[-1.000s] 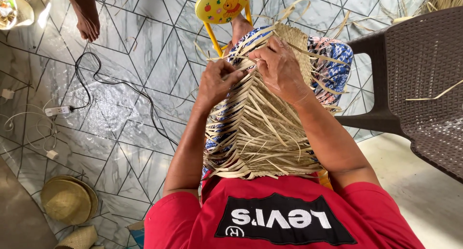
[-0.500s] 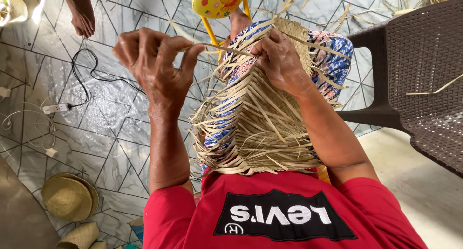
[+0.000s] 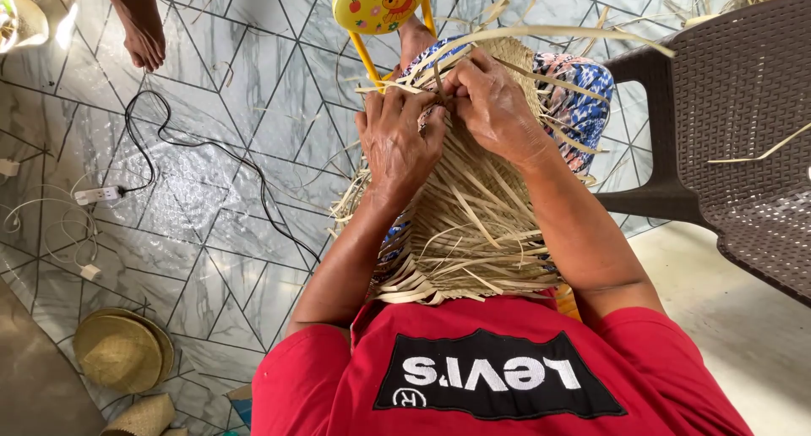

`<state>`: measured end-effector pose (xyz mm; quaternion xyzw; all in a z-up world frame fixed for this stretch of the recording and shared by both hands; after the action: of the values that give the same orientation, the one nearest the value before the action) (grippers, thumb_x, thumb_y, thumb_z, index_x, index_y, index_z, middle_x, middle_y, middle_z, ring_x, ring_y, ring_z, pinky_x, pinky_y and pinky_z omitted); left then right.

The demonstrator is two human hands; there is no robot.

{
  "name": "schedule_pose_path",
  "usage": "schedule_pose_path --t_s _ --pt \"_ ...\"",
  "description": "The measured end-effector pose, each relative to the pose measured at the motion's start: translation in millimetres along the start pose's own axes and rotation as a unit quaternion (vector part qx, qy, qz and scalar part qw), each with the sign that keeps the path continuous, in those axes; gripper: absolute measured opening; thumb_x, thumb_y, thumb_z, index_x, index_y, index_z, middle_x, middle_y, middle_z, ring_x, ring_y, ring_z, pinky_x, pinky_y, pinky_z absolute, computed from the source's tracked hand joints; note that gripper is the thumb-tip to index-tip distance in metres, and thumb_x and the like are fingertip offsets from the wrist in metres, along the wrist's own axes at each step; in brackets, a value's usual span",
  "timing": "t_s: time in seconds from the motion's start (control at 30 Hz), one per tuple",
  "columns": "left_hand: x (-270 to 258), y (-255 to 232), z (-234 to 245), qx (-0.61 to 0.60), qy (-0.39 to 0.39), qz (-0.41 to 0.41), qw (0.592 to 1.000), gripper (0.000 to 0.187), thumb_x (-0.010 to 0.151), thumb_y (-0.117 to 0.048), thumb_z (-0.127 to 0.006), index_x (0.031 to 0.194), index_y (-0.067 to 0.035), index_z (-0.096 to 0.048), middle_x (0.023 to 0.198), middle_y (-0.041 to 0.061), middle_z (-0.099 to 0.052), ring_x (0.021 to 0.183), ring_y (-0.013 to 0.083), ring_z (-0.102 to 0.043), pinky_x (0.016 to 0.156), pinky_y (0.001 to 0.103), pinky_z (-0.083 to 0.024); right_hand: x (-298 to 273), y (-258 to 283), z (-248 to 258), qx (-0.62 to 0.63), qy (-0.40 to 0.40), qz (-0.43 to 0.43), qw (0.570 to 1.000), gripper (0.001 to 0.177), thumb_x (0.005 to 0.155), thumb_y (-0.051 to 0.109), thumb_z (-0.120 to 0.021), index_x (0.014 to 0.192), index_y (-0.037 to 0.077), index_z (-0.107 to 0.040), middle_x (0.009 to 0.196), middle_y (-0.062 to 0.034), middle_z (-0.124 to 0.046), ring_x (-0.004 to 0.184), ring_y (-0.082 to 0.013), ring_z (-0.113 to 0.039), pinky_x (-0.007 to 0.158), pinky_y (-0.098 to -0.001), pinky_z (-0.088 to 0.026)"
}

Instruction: A person is weaving a mat using dried plant fibers, meticulously tucking and pulling strands to form the pattern.

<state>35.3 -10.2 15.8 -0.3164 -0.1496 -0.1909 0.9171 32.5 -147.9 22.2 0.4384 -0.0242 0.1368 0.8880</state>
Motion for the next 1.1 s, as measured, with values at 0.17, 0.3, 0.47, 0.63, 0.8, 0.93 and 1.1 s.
schedule_pose_path --t_s 0.17,0.3,0.47,0.63,0.8,0.93,1.1 --pt "11 3 -9 -0.160 0.009 0.030 0.987 0.017 0.081 -0.024 -0.070 0.093 -0.016 -0.060 0.085 0.001 -0.054 0.080 0.0199 -0.049 0.069 0.034 -0.038 -6 -11 -7 -0.095 -0.036 0.079 0.992 0.025 0.082 -0.015 -0.047 0.105 -0.004 -0.043 0.086 -0.0179 -0.053 0.077 -0.0329 -0.047 0.065 -0.0440 -0.040" --pt "10 8 -10 -0.266 -0.007 0.032 0.963 0.011 0.081 -0.006 -0.067 0.089 -0.011 -0.063 0.071 -0.002 -0.058 0.058 0.0082 -0.050 0.054 0.024 -0.044 -4 -9 -4 -0.003 -0.022 0.026 0.999 0.074 0.089 0.064 -0.008 0.094 0.004 -0.051 0.087 -0.0106 -0.041 0.077 -0.0216 -0.041 0.063 -0.0345 -0.037" --pt "11 18 -11 -0.263 0.038 0.164 0.950 0.007 0.088 -0.019 -0.057 0.088 -0.013 -0.054 0.072 -0.003 -0.062 0.060 0.0096 -0.057 0.057 0.027 -0.046 -11 -16 -3 0.043 -0.016 -0.007 0.999 0.021 0.079 -0.017 -0.050 0.091 0.000 -0.047 0.092 -0.0112 -0.042 0.074 -0.0201 -0.047 0.063 -0.0301 -0.045" --pt "24 27 -22 -0.382 0.074 0.285 0.876 0.010 0.085 -0.018 -0.054 0.080 -0.012 -0.048 0.065 0.003 -0.067 0.058 0.0123 -0.068 0.055 0.025 -0.055 -11 -11 1 0.061 0.009 -0.015 0.998 0.021 0.075 -0.016 -0.053 0.086 0.002 -0.049 0.088 -0.0084 -0.042 0.081 -0.0217 -0.043 0.069 -0.0322 -0.039" --pt "34 17 -4 -0.606 0.098 0.289 0.735 0.063 0.078 -0.024 -0.069 0.129 -0.005 -0.035 0.082 0.001 -0.055 0.077 0.0167 -0.063 0.078 0.035 -0.052 -11 -11 0 0.048 0.006 -0.059 0.997 0.030 0.074 -0.013 -0.050 0.099 0.003 -0.055 0.094 -0.0078 -0.041 0.079 -0.0203 -0.047 0.068 -0.0297 -0.044" --pt "36 12 28 -0.600 0.054 0.256 0.756 0.091 0.071 -0.023 -0.078 0.144 -0.018 -0.024 0.129 0.017 -0.049 0.116 0.0201 -0.050 0.090 0.032 -0.046 -11 -1 0 0.005 -0.021 0.006 1.000 0.026 0.078 -0.012 -0.052 0.099 0.003 -0.054 0.090 -0.0095 -0.044 0.077 -0.0219 -0.046 0.062 -0.0338 -0.043" --pt "35 55 87 -0.662 -0.211 0.180 0.696 0.093 0.075 0.031 -0.059 0.148 -0.018 -0.029 0.162 0.021 -0.015 0.144 0.0359 -0.038 0.092 0.045 -0.064 -14 -7 -2 -0.001 -0.033 0.000 0.999 0.022 0.078 -0.003 -0.042 0.096 0.003 -0.053 0.081 -0.0066 -0.035 0.074 -0.0225 -0.038 0.059 -0.0374 -0.032"
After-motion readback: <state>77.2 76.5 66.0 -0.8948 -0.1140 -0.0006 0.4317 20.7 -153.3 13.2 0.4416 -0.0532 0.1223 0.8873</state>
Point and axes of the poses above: each hand's wrist, its own x-axis towards the middle knuckle, its own z-axis out of the back of the hand, y = z × x, the point moved 4 cm from there along x, towards the middle knuckle
